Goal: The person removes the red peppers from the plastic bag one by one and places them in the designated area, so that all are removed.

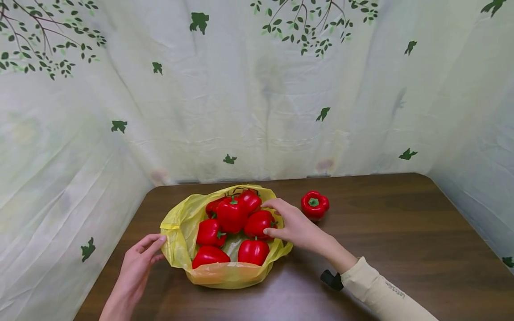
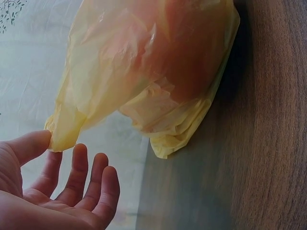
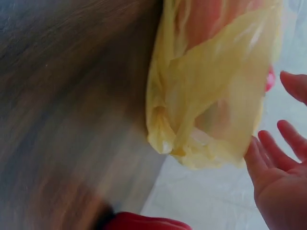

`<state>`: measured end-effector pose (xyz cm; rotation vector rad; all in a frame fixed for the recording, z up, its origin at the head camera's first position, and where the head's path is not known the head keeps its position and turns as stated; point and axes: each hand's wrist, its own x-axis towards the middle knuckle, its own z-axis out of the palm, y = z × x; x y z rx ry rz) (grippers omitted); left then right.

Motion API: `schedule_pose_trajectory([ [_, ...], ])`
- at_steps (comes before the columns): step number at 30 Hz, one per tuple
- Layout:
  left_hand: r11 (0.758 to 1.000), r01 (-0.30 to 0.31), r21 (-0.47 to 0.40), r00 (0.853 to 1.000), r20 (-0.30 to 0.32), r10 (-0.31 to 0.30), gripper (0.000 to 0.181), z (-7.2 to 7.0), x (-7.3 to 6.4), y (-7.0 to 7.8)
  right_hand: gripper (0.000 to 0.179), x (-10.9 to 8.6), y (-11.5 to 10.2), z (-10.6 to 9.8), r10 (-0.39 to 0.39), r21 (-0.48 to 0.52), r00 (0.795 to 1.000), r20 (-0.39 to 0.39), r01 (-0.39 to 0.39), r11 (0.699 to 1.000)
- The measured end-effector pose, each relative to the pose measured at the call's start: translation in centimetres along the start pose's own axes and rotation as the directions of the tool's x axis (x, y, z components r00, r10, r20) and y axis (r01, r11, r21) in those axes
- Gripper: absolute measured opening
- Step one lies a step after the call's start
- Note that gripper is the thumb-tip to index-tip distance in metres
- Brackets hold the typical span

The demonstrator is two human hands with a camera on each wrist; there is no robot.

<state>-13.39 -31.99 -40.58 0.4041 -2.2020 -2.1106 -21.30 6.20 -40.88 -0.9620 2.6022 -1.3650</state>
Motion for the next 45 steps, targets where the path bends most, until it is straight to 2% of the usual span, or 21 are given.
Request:
schedule_pose_trajectory([
  [3,1.0,0.01,0.01,1.0,0.003,-0.01,0.021,-0.1,0.0,-0.2,0.06,0.5,0.6,0.6,-0.006,-0.044,0.999,0.034,0.007,0.999],
  [8,1.0,0.017,0.016,1.0,0.004,-0.017,0.023,-0.1,0.1,-0.3,0.066,1.1,1.5,1.3,0.035,-0.11,0.996,0.081,-0.026,0.994],
  [16,1.0,0.022,0.017,1.0,-0.002,-0.022,0.023,-0.2,0.1,-0.4,0.07,1.7,2.5,2.2,0.044,-0.176,0.993,0.107,-0.024,0.984],
  [23,0.999,0.029,0.027,1.0,-0.005,-0.028,0.024,-0.1,0.2,-0.3,0.071,1.6,2.6,2.1,0.053,-0.198,0.997,0.062,-0.039,0.979],
  [35,0.999,0.033,0.023,0.999,0.004,-0.034,0.025,-0.1,0.4,-0.2,0.074,0.8,1.1,1.3,0.01,-0.127,1.0,0.02,-0.007,0.992],
  [45,0.999,0.028,0.018,1.0,-0.005,-0.028,0.022,0.0,0.2,0.0,0.076,-1.1,-0.2,-0.5,0.003,-0.062,0.996,-0.093,-0.008,0.998],
])
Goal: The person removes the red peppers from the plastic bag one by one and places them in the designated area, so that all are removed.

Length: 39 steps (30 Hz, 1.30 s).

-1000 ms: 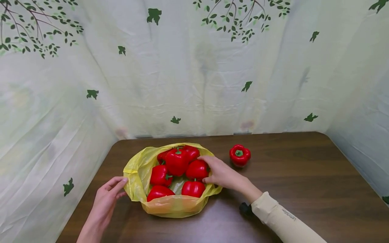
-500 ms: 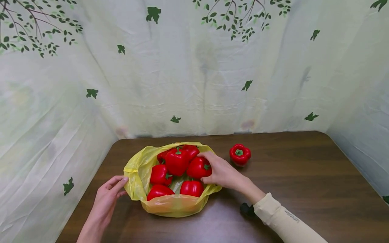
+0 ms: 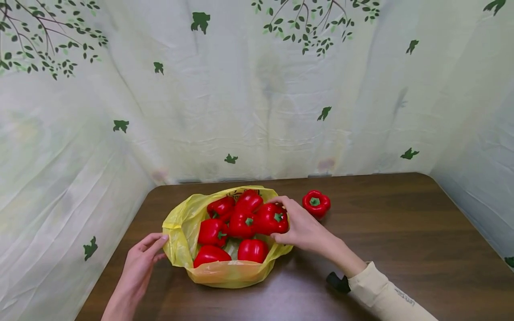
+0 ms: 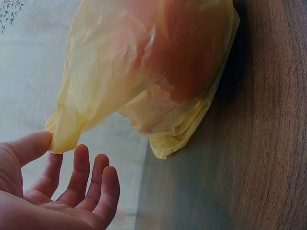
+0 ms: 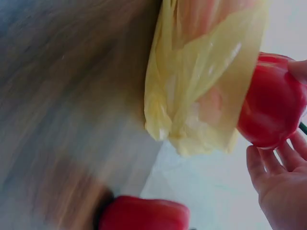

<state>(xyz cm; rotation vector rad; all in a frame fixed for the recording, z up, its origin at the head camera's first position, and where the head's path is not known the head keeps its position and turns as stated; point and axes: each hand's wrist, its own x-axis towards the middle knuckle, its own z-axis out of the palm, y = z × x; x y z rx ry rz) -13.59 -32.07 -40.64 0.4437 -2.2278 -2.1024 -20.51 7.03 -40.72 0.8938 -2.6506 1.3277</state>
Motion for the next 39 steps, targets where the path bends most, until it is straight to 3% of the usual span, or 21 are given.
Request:
schedule_pose_trajectory([
  [7,1.0,0.002,0.001,1.0,0.0,-0.002,0.023,0.0,-0.1,0.0,0.079,-1.3,0.2,-2.4,-0.052,0.003,0.997,-0.063,0.052,0.999],
  [15,1.0,0.016,0.007,1.0,0.0,-0.016,0.025,0.0,0.0,0.1,0.074,-2.6,0.8,-5.2,-0.074,-0.071,0.99,-0.116,0.066,0.995],
  [23,1.0,0.015,0.004,1.0,-0.006,-0.015,0.024,0.0,0.0,0.1,0.081,-4.1,1.7,-7.6,0.003,-0.096,0.995,-0.1,-0.013,0.995],
  [39,1.0,-0.004,-0.021,1.0,-0.002,0.004,0.021,-0.1,0.0,-0.4,0.079,-6.9,5.3,-10.8,0.078,-0.119,0.99,-0.119,-0.093,0.989],
])
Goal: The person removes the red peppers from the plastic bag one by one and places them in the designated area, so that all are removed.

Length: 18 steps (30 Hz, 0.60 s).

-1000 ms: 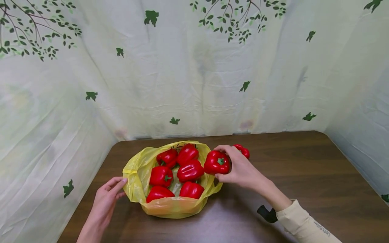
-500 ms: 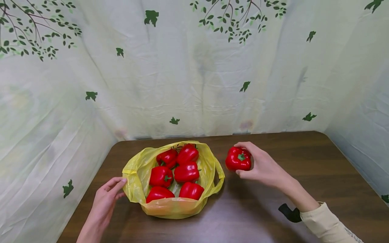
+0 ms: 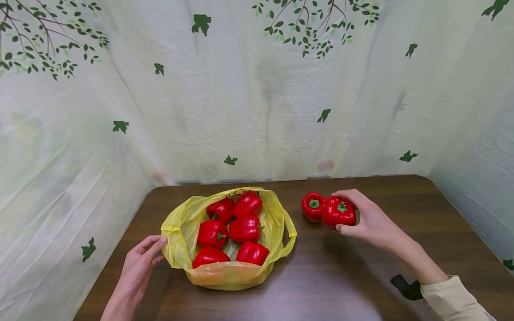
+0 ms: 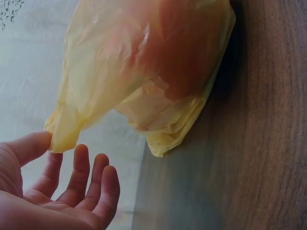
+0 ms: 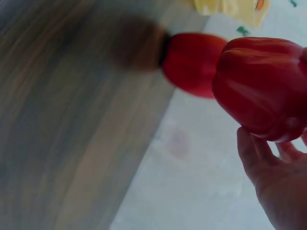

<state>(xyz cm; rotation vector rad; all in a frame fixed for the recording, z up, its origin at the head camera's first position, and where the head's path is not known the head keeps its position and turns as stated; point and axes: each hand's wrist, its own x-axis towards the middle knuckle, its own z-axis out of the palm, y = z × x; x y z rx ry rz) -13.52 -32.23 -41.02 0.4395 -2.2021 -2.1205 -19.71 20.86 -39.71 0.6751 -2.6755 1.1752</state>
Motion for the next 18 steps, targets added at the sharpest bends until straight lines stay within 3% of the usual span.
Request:
schedule_pose_trajectory([
  [11,1.0,-0.012,-0.015,1.0,0.002,0.012,0.02,-0.2,-0.2,0.1,0.074,-0.3,3.4,-1.0,0.111,0.0,0.991,0.07,-0.111,0.994],
  [18,1.0,0.023,-0.002,1.0,-0.006,-0.023,0.02,-0.2,-0.2,0.1,0.069,0.5,4.7,-0.8,0.139,-0.019,0.986,0.091,-0.138,0.99],
])
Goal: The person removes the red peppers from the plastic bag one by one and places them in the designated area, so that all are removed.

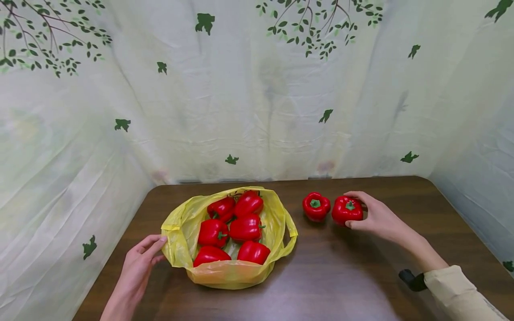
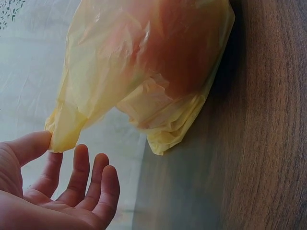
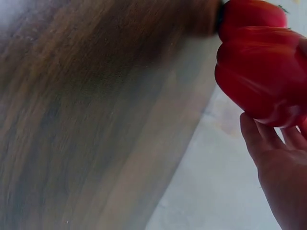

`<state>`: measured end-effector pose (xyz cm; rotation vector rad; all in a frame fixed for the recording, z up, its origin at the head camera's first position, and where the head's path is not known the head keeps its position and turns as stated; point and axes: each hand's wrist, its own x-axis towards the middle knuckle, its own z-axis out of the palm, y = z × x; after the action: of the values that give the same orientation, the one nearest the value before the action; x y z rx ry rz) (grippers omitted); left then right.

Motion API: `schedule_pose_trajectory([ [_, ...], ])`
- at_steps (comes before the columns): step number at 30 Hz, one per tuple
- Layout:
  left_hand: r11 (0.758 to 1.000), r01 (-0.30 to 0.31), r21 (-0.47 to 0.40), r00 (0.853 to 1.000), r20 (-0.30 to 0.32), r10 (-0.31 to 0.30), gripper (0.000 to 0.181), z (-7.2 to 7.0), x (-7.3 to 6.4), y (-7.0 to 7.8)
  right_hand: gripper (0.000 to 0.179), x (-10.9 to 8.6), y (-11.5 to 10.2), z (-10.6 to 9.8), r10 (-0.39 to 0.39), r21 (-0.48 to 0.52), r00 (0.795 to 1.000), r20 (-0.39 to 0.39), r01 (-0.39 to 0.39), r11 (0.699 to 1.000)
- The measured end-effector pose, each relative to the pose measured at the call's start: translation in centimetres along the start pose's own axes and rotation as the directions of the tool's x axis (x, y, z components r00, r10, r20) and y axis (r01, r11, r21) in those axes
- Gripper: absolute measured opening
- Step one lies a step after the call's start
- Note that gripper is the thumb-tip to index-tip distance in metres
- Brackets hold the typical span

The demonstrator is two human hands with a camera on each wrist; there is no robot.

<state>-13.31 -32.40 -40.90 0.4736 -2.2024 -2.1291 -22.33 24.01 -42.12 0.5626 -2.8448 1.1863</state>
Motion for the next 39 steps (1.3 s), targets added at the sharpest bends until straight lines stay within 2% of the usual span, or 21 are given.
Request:
schedule_pose_trajectory([
  [7,1.0,0.017,0.01,1.0,-0.016,-0.016,0.021,-0.1,0.0,0.1,0.07,1.0,1.3,0.2,0.013,0.024,0.999,0.046,-0.014,1.0],
  [16,0.999,0.036,0.018,0.999,-0.013,-0.035,0.019,0.0,-0.1,0.2,0.07,1.5,2.4,-0.1,-0.029,0.009,0.997,0.077,0.029,1.0],
  [22,0.999,0.048,0.02,0.999,-0.016,-0.047,0.021,0.1,-0.1,0.4,0.073,1.8,2.4,-0.2,0.002,0.026,0.996,0.094,-0.005,1.0],
  [29,0.999,0.027,0.021,1.0,-0.01,-0.027,0.022,0.2,-0.1,0.3,0.081,1.9,2.4,-0.3,0.012,0.059,0.992,0.129,-0.02,0.998],
  [34,1.0,-0.011,0.006,1.0,-0.002,0.011,0.019,0.2,-0.2,0.1,0.084,1.6,2.1,-0.6,-0.013,0.05,0.993,0.114,0.008,0.999],
  [39,0.998,-0.05,-0.023,0.999,0.008,0.051,0.016,0.1,-0.3,0.0,0.08,1.3,1.0,-1.3,-0.104,0.011,0.994,0.036,0.103,0.995],
])
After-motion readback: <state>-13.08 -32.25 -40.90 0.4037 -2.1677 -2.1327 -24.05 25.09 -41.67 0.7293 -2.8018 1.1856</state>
